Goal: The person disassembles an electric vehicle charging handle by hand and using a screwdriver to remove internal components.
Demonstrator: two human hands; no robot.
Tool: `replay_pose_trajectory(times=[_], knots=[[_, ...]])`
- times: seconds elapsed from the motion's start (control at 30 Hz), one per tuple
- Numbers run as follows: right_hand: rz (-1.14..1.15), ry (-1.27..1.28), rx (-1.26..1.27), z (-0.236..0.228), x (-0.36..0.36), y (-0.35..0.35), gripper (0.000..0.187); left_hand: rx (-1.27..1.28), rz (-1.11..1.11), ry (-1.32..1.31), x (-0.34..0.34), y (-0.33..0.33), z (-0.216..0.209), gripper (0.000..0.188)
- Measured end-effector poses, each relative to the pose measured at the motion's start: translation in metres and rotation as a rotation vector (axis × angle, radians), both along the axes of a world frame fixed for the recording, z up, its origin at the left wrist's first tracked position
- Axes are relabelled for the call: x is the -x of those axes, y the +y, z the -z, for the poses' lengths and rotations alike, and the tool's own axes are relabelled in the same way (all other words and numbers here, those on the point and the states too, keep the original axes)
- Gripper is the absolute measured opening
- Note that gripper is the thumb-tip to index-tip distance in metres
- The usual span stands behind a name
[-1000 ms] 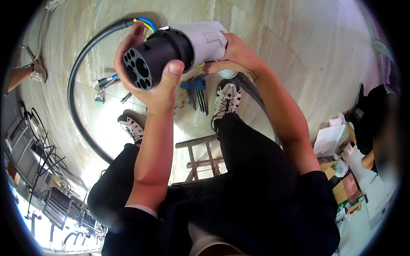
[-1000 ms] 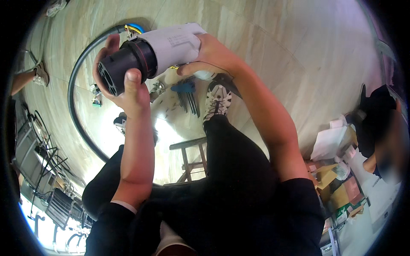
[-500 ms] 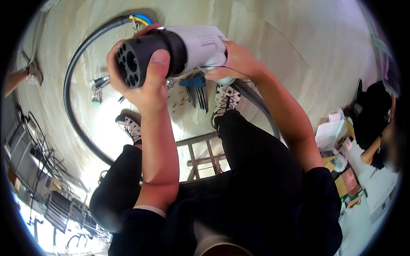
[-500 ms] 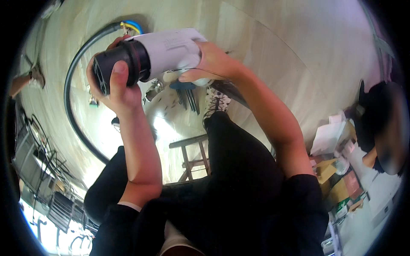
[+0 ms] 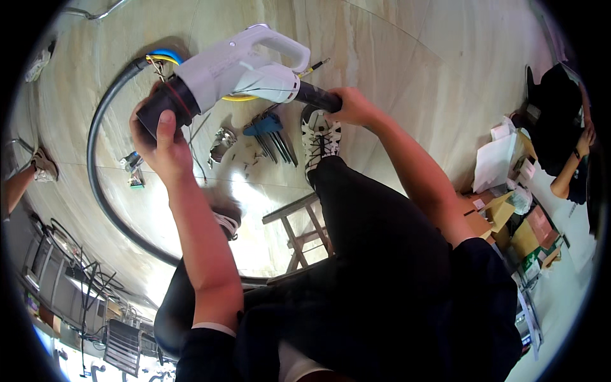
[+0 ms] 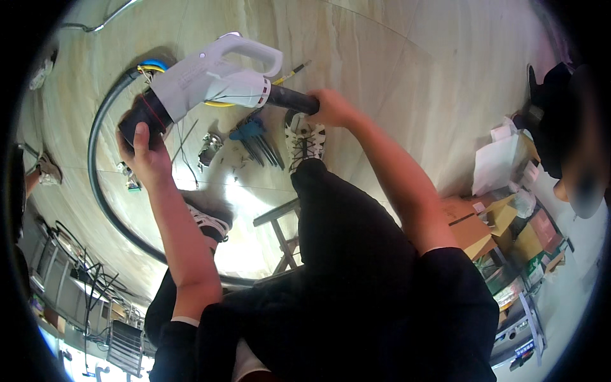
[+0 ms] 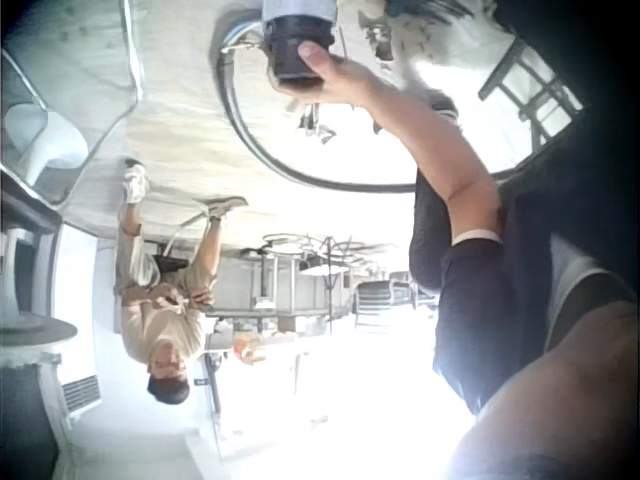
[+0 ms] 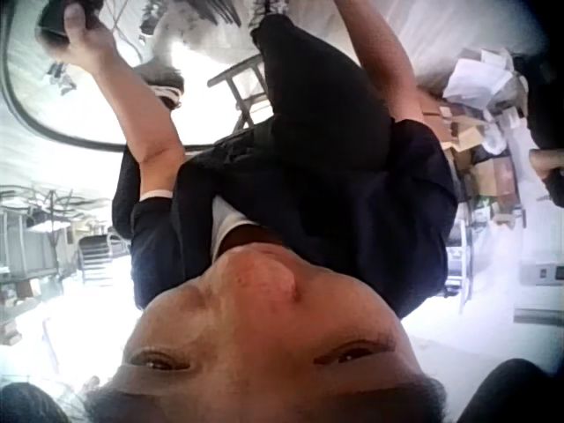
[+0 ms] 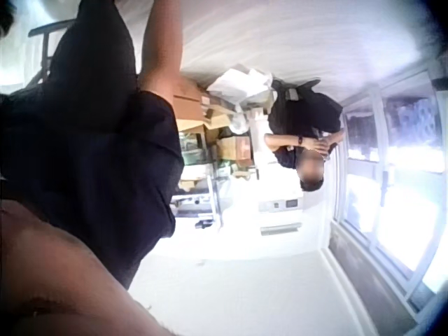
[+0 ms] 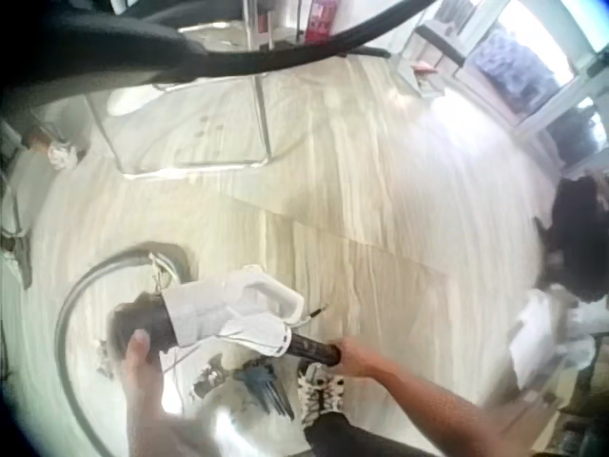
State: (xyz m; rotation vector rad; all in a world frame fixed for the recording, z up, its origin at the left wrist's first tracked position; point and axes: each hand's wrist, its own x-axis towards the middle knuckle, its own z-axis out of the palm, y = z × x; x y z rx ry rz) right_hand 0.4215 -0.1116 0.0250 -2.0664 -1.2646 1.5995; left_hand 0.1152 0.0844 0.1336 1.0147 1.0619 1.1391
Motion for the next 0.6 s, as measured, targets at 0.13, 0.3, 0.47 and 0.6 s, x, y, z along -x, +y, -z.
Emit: replay_pose_trajectory(times=[0.13,0.3,0.47,0.6], knots=[[-0.034,-0.127,-0.069,-0.01,0.012,0.004,0.036,0.281,0.025,0.048,0.057,0.011,0.038,0.046],[-0.037,-0.28,-0.041,-0.034,0.029,0.008,0.032,0.423,-0.08,0.298,0.065,0.014,0.058,0.049],[-0.101,-0.302,-0.019,-0.055,0.034,0.014,0.033,-0.235,0.102,1.094,0.059,-0.011,0.025,0.051],[-0.154,-0.141,-0.047,-0.068,0.037,0.016,0.035,-0.661,0.694,1.063,0.016,-0.021,-0.026,0.06]])
